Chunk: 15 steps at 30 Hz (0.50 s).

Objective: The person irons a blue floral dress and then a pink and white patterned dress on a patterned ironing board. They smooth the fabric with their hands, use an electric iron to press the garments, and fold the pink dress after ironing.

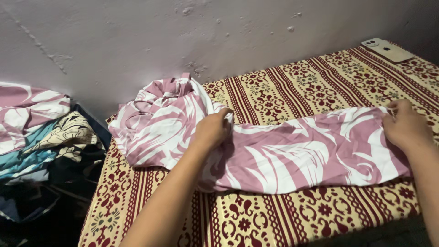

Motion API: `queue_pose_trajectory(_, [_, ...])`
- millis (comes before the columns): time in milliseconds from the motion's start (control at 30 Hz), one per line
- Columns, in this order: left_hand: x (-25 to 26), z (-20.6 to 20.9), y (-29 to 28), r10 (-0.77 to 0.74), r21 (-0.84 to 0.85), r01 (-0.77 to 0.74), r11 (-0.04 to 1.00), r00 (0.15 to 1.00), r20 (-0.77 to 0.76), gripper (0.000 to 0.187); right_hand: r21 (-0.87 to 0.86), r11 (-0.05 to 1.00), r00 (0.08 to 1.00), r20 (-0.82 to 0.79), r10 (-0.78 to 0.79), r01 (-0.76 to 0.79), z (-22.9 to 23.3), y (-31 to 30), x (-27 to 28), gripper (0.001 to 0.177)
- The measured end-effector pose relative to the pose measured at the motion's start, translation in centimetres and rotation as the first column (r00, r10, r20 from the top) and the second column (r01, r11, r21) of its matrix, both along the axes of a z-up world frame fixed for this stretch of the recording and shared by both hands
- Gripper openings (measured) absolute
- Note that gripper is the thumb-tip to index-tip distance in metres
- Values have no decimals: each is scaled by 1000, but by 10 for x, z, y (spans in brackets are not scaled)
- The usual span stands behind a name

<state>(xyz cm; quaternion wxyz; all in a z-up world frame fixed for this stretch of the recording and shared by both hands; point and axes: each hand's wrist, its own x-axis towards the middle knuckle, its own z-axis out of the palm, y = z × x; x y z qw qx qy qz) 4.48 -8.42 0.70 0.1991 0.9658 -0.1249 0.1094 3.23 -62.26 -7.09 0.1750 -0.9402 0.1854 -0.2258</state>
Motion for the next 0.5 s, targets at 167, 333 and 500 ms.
queue_pose_trajectory(167, [53,-24,21,-6,277,31,960,996,-91,42,-35,977,975,62,214,-212,-14,2,28,14])
queue_pose_trajectory(333, [76,-41,36,54,180,-65,982,996,64,20,-191,974,955,245,166,-120,-69,-51,39,22])
queue_pose_trajectory(500, [75,-40,23,109,11,-116,993,962,250,17,-145,989,936,346,63,-14,-82,-64,39,28])
